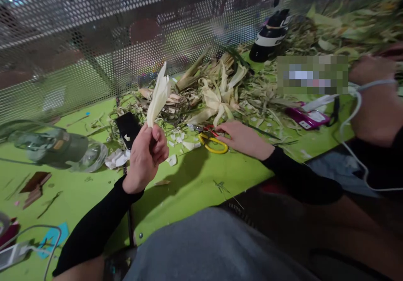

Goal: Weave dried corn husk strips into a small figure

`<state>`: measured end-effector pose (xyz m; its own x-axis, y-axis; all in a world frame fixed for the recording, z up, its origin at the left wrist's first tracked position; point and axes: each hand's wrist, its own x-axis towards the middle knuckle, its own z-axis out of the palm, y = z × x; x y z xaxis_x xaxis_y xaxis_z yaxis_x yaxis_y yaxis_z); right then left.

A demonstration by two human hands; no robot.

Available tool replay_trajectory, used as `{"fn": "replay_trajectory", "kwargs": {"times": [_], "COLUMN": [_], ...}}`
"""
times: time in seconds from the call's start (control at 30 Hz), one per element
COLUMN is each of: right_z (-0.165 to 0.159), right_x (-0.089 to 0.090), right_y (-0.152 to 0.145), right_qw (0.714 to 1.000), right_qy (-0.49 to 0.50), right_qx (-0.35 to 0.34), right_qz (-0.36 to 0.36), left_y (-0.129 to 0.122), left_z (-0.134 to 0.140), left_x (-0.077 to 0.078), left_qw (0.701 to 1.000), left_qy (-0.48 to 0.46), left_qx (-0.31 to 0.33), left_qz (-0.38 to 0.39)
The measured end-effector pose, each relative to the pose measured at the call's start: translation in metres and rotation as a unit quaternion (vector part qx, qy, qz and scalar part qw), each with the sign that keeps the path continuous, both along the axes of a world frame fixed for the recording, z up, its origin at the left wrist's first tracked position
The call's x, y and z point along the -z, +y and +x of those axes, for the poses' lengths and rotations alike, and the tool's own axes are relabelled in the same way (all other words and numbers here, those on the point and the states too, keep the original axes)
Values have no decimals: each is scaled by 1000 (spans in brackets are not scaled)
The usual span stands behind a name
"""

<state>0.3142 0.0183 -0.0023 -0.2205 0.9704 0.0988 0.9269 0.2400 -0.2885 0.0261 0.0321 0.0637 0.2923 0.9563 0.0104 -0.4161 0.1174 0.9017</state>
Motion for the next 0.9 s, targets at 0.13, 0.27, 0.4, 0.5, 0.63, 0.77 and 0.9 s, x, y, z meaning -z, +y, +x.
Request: {"fn": "replay_trajectory", "kwargs": {"times": [0.13, 0.27, 0.4, 0.5, 0.63, 0.77, 0.9], "right_z": [-16, -17, -15, -19, -13, 8, 8], "right_x": [4, -4, -19, -30, -34, -21, -6], "right_y": [6, 14, 20, 15, 12, 18, 21], "right_qw": [998, 993, 986, 971, 974, 990, 993], "right_qy": [-59, -61, 33, 139, 175, 112, 101], "right_qx": [29, 72, 67, 40, 27, 68, 9], "right_qz": [-24, -74, -150, -190, -144, -48, -54], "left_y": [7, 13, 18, 20, 22, 22, 23], "left_z": [1, -1, -5, -5, -3, -1, -1], "left_x": [7, 10, 7, 6, 7, 7, 8], "left_qw": [1000, 1000, 1000, 999, 998, 998, 998], "left_qy": [-3, -7, -9, -3, 6, 8, 7], "left_qx": [4, 6, -7, -15, -26, -23, -19], "left_qz": [-6, -15, -24, -31, -48, -66, -64]}}
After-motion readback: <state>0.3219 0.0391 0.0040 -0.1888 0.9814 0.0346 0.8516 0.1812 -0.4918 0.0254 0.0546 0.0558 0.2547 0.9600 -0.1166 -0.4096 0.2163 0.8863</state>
